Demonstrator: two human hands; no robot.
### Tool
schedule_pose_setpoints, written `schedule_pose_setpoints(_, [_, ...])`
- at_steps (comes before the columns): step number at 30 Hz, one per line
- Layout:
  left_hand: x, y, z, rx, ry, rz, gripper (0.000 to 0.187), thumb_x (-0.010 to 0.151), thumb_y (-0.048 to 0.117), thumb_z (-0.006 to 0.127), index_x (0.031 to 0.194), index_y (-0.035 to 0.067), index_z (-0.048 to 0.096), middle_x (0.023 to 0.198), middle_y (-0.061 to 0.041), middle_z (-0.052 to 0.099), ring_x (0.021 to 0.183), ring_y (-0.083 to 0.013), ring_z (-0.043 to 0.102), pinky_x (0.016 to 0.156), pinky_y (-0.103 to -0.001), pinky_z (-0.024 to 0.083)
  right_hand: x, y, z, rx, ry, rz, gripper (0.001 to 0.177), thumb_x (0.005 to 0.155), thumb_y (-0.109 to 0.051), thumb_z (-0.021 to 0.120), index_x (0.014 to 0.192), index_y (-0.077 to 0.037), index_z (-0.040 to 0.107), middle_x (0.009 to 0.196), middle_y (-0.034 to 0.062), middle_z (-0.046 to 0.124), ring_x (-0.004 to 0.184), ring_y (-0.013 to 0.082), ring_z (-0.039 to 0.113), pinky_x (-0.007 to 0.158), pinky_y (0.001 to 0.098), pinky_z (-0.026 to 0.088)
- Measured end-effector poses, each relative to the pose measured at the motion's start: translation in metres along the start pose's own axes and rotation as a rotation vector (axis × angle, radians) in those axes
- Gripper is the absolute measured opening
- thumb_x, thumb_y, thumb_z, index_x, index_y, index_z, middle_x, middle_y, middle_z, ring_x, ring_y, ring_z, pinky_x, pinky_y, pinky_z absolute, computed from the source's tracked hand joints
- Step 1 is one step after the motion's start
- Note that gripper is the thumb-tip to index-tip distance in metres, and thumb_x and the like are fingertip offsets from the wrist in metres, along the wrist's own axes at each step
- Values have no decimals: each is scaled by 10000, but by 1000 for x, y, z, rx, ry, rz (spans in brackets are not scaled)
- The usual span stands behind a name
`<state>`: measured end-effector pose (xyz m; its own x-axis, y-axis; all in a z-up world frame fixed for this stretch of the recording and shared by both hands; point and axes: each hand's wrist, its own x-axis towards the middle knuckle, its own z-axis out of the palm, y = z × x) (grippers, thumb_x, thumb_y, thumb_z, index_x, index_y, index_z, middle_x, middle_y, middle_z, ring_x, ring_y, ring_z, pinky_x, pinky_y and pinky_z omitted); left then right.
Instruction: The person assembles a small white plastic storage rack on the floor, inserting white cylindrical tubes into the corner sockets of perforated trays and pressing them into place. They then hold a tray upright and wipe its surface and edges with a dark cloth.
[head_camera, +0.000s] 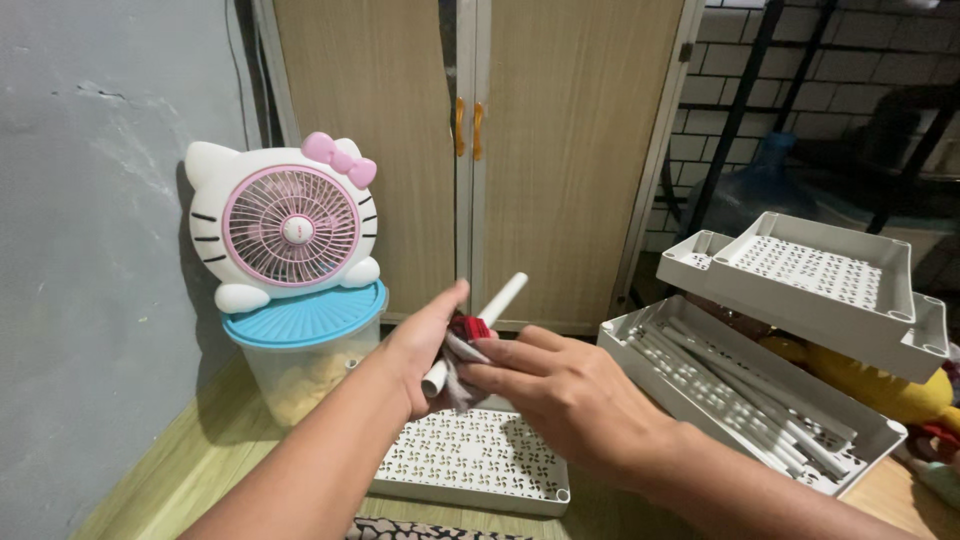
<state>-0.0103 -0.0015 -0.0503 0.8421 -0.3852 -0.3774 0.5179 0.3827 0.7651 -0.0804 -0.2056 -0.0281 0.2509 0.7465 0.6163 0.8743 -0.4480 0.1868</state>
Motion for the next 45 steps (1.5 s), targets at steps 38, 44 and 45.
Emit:
schedule_pose_setpoints(38, [38, -21, -61, 2051, 710, 483, 480, 790, 205, 767, 1264, 223, 691, 1358, -99, 566, 1319, -295, 464, 1184, -630, 215, -43, 94, 18, -76, -1255, 700, 207, 993, -295, 600, 1141, -193, 702, 850, 3, 710, 670, 123, 625, 616, 300, 518])
schedule_pose_setpoints(44, [18, 15, -110, 2002, 829, 185, 374, 811, 178, 741, 1184, 191, 734, 1370, -119, 595, 1301, -333, 541, 1092, -551, 412, -81, 94, 47, -267, -1215, 549, 158, 951, -292, 669, 1092, -251, 727, 969, -52, 741, 892, 129, 711, 772, 323, 560])
schedule_pose_setpoints(45, [19, 16, -117, 1981, 791, 143, 391, 812, 186, 744, 1202, 191, 721, 1354, -128, 610, 1276, -340, 569, 1074, -530, 449, -83, 96, 50, -280, -1228, 563, 151, 963, -290, 661, 1097, -261, 724, 982, -56, 744, 918, 137, 722, 792, 331, 566])
